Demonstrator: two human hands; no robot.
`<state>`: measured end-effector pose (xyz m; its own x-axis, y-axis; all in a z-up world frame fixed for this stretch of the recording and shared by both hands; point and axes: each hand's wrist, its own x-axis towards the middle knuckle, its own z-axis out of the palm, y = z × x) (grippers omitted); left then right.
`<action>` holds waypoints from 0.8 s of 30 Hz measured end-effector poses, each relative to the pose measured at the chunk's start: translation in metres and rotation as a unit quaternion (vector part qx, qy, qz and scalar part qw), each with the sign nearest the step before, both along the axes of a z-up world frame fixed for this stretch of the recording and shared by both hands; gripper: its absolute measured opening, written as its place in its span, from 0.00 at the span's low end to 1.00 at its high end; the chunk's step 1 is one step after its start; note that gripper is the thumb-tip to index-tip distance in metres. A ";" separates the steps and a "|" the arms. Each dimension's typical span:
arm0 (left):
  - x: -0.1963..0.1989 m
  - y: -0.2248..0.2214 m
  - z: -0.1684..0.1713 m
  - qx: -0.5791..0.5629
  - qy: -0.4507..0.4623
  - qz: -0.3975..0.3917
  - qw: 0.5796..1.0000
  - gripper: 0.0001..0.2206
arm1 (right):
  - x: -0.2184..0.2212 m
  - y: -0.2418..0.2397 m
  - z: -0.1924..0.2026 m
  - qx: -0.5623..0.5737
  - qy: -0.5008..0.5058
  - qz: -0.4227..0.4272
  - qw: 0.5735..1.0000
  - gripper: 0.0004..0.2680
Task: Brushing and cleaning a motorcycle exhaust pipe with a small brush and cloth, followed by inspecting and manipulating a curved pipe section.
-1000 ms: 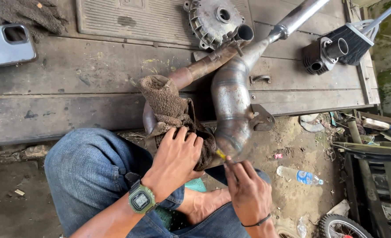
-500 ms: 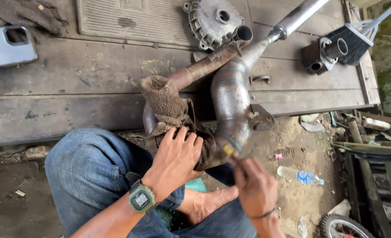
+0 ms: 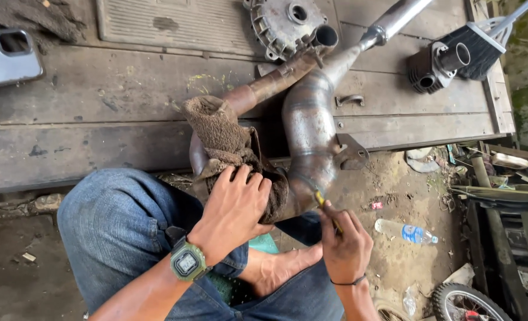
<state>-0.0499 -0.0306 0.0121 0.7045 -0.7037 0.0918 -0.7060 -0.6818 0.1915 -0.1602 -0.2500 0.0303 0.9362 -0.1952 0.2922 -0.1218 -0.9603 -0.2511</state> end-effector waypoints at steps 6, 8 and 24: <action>-0.001 -0.001 0.001 0.012 0.009 -0.005 1.000 0.38 | -0.003 -0.009 -0.003 -0.015 0.003 0.064 0.998 0.05; -0.003 -0.001 -0.001 0.010 0.012 -0.006 1.000 0.38 | -0.009 -0.001 -0.003 -0.031 0.009 0.084 0.996 0.06; -0.003 0.000 -0.001 -0.001 0.005 -0.007 1.000 0.37 | 0.001 0.025 0.030 -0.089 0.134 0.095 0.982 0.06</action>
<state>-0.0525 -0.0309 0.0110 0.6950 -0.7139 0.0856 -0.7138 -0.6710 0.2006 -0.1589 -0.2246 0.0603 0.9988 0.0231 0.0434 0.0257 -0.9979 -0.0598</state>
